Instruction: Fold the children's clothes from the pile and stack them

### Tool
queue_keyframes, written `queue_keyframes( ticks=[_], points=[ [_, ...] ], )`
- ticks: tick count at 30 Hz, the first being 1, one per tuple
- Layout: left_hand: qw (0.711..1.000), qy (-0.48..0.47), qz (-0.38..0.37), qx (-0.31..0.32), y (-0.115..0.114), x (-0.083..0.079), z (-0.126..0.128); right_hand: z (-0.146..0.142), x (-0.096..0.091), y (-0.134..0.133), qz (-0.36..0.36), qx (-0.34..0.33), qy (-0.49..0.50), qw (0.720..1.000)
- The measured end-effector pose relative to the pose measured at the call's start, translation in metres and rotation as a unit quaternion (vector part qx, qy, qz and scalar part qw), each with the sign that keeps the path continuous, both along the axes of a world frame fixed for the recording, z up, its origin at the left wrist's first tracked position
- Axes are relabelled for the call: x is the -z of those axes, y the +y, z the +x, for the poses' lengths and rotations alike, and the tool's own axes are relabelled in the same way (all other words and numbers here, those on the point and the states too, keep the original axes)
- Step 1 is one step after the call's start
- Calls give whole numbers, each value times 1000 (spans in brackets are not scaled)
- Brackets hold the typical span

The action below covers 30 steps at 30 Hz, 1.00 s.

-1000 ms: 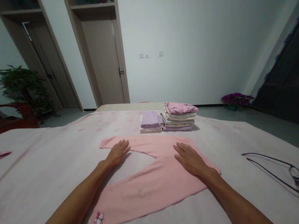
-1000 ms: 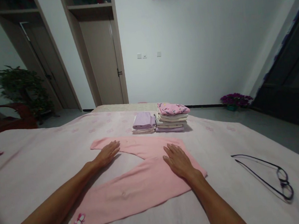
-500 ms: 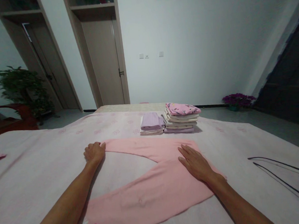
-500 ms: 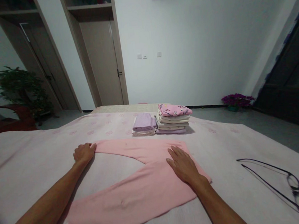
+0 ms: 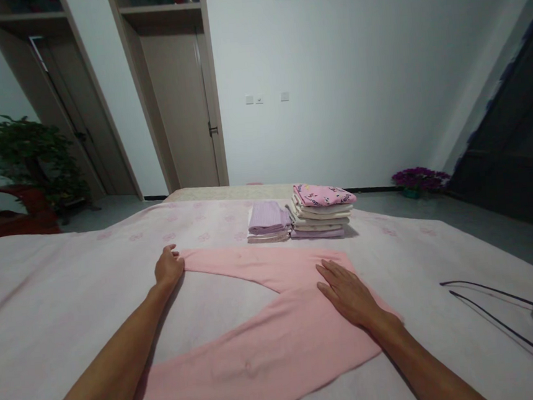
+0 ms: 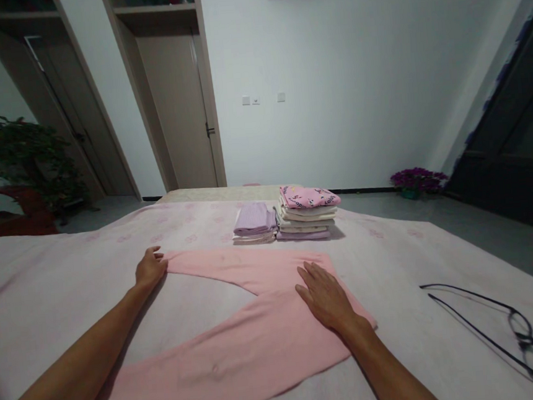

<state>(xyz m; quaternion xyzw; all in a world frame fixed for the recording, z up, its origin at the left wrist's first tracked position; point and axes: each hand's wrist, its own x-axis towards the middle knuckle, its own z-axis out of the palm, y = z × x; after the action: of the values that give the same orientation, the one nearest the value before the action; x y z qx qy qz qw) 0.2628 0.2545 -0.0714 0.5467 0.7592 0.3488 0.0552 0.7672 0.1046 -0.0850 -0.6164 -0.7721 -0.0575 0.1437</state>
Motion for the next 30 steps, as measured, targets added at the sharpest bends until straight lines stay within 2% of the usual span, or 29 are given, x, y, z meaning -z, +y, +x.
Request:
queue_keyframes(
  ticks=[3, 4, 7, 9, 11, 15, 18, 20, 22, 24, 26, 28, 30],
  points=[
    [996, 86, 38, 14, -5, 4, 2, -1, 0, 0, -2, 1, -2, 1000],
    [990, 124, 49, 40, -6, 6, 4, -1, -1, 0, -2, 0, -3, 1000],
    [961, 200, 14, 189, -5, 9, 8, 0, 0, 0, 3, -2, -2, 1000],
    [942, 216, -35, 254, -3, 11, 10, 0, 0, 0, 5, -2, 0, 1000],
    [938, 232, -75, 246, 0, 14, 11, 0, 0, 0, 4, -2, 1, 1000],
    [943, 255, -129, 171, 1, 15, 17, 0, -1, -1, -3, -2, -14, 1000],
    [950, 263, -114, 125, -3, 14, 26, -1, -3, -2, -4, -3, -29, 1000],
    [948, 280, -70, 136, -7, 14, 34, -2, -5, -2, -7, -2, -37, 999],
    [929, 298, -15, 220, -10, 14, 43, -3, -6, -3, -8, 0, -45, 999],
    [891, 302, 24, 339, -13, 15, 55, -4, -6, -3, -7, 3, -49, 999],
    [856, 296, 23, 423, -18, 15, 69, -4, -7, -3, -7, 5, -51, 999],
    [851, 289, -4, 439, -23, 15, 83, -5, -8, -4, -13, 7, -53, 998],
    [859, 289, -38, 420, -28, 14, 93, -5, -10, -4, -22, 9, -53, 998]
  ],
)
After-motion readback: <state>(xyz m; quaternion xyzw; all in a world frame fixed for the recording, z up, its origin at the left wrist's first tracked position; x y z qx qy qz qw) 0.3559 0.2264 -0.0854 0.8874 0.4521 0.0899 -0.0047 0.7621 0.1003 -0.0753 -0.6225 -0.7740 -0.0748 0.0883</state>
